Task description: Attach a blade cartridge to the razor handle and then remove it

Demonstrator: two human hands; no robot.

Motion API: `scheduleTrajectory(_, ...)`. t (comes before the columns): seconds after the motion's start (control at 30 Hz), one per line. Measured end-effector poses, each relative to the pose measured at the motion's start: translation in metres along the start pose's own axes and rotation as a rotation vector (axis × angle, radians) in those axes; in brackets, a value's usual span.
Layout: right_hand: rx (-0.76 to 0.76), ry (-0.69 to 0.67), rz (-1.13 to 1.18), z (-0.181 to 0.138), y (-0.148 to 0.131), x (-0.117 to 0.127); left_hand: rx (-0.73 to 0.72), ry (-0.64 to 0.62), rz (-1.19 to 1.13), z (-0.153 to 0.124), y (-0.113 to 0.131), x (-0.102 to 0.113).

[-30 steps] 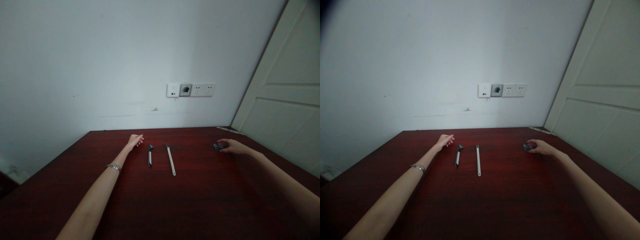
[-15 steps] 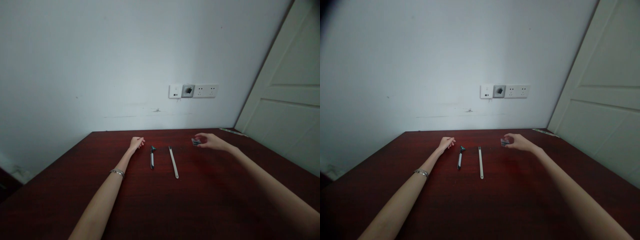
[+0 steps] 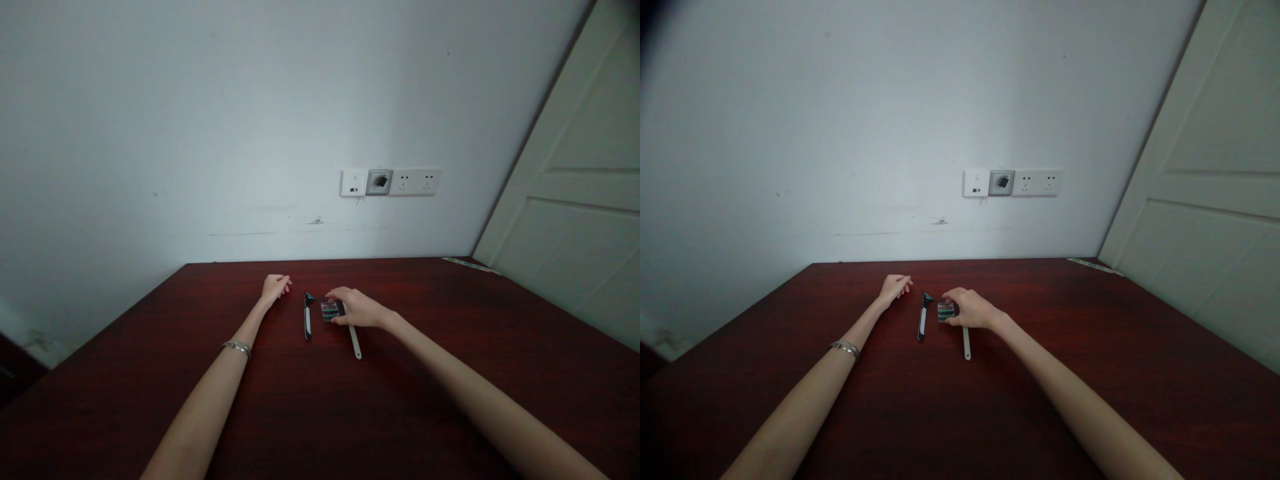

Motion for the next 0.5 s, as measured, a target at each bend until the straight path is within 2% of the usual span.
scheduleTrajectory(0.3,-0.01,-0.036,-0.073,0.0,0.013,-0.011,-0.037,0.071,0.11,-0.001,0.003,0.001)
scheduleTrajectory(0.5,-0.036,-0.039,-0.057,-0.006,0.015,-0.008,-0.059,0.093,0.171,-0.005,0.009,0.001)
Point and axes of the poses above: each hand's wrist, its own z-axis towards the middle knuckle, its own x-axis out of the back of the hand, y = z × x, the point moved 5 cm from there along z, towards the middle knuckle, and after that the axes turned 2 degrees about y, right-handed, at the moved point
